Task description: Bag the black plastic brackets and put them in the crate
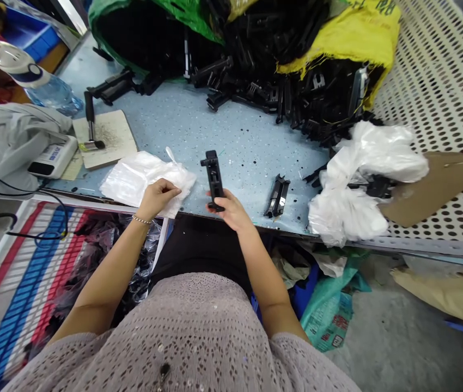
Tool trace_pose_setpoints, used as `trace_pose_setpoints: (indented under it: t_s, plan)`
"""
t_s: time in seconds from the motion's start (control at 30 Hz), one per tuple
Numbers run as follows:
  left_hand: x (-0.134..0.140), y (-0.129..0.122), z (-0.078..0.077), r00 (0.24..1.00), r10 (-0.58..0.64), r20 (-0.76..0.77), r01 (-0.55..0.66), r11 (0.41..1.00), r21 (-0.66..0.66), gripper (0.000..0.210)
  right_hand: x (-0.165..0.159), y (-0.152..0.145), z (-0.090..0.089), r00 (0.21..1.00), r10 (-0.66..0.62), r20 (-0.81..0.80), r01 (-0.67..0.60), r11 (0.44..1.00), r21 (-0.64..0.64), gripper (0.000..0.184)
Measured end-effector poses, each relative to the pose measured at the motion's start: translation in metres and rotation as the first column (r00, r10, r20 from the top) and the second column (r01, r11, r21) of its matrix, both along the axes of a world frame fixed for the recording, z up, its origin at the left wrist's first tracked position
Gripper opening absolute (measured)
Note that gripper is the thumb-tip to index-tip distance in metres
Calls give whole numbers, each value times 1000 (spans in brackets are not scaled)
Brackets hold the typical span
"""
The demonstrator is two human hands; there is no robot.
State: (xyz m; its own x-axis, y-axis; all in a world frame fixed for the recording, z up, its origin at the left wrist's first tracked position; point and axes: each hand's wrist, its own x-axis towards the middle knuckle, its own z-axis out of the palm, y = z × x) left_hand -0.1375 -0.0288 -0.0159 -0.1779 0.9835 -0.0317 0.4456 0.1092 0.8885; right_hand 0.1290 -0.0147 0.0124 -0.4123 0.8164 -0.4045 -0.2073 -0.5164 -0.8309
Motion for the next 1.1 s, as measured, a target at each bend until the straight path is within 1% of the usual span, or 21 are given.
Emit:
trace_pose_setpoints:
  t_s: [0.03, 0.07, 0.13, 0.2, 0.27, 0.33, 0.4, 0.43, 0.47, 0.53, 0.6, 0.67, 0.7, 0.73, 0.77, 0.83, 0.9, 0.93, 0.97, 1.03, 1.1]
  plan:
    - [2, 0, 1, 1000, -11, -3, 11, 1000, 28, 17, -14, -2, 1, 991, 27, -129, -32, 999, -39, 44]
    - [4, -1, 2, 999, -30, -16, 31, 998, 59, 16, -29, -4, 2, 976, 51, -212, -67, 995, -70, 43]
    - [6, -4, 4, 999, -37, -28, 40, 993, 110, 15, -55, -3, -3, 958, 62, -281, -100, 987, -125, 38]
    - [3, -9, 6, 999, 29, -22, -25, 986, 167, 12, -72, 1, -11, 959, 7, -283, -59, 982, -178, 36]
    - [-4, -16, 9, 991, 84, -101, -56, 966, 252, 12, -75, 5, -18, 967, -83, -243, 33, 979, -202, 36]
    - [-11, -21, 11, 954, 64, -292, 32, 949, 314, 20, -67, 3, -21, 974, -156, -162, 132, 980, -150, 35]
    - [-16, -22, 12, 888, 1, -459, 148, 946, 288, 31, -53, -4, -18, 976, -196, -93, 193, 980, -39, 37]
    - [-17, -21, 12, 871, -18, -490, 169, 949, 266, 34, -45, -10, -15, 981, -178, -77, 180, 984, 13, 40]
    - [-17, -20, 11, 873, -29, -487, 171, 953, 249, 36, -37, -16, -11, 990, -126, -67, 130, 990, 57, 45]
    - [-16, -17, 11, 911, -29, -412, 137, 962, 235, 41, -23, -27, -7, 999, 47, -4, -46, 991, 126, 51]
    - [-14, -18, 11, 943, -21, -332, 105, 966, 237, 48, -13, -34, -7, 969, 184, 167, -212, 962, 172, 50]
    - [-10, -22, 13, 943, -48, -329, 138, 957, 256, 53, -11, -36, -11, 915, 205, 348, -279, 944, 179, 47]
    - [-6, -27, 14, 931, -84, -355, 190, 942, 276, 55, -12, -35, -13, 901, 182, 394, -266, 949, 170, 46]
    - [-1, -32, 16, 912, -135, -387, 262, 918, 298, 57, -16, -33, -16, 907, 150, 393, -225, 963, 151, 47]
    - [5, -38, 17, 888, -193, -417, 341, 884, 319, 59, -21, -31, -17, 933, 116, 341, -164, 980, 115, 46]
    - [19, -50, 20, 848, -296, -439, 469, 806, 361, 65, -33, -28, -17, 992, 61, 108, -59, 998, -23, 45]
    - [31, -60, 23, 837, -350, -421, 518, 754, 405, 70, -44, -27, -14, 990, 26, -141, -49, 985, -168, 43]
    - [35, -64, 24, 839, -359, -410, 523, 740, 423, 72, -47, -27, -12, 980, 15, -198, -53, 981, -187, 41]
    - [38, -67, 24, 838, -366, -405, 528, 732, 431, 74, -49, -29, -10, 981, 14, -195, -45, 987, -157, 38]
    - [41, -69, 25, 815, -396, -423, 562, 718, 410, 76, -50, -34, -5, 999, 3, -43, -2, 1000, 17, 33]
    - [41, -69, 24, 779, -427, -458, 601, 719, 351, 75, -46, -43, 0, 993, 7, 122, -31, 980, 198, 42]
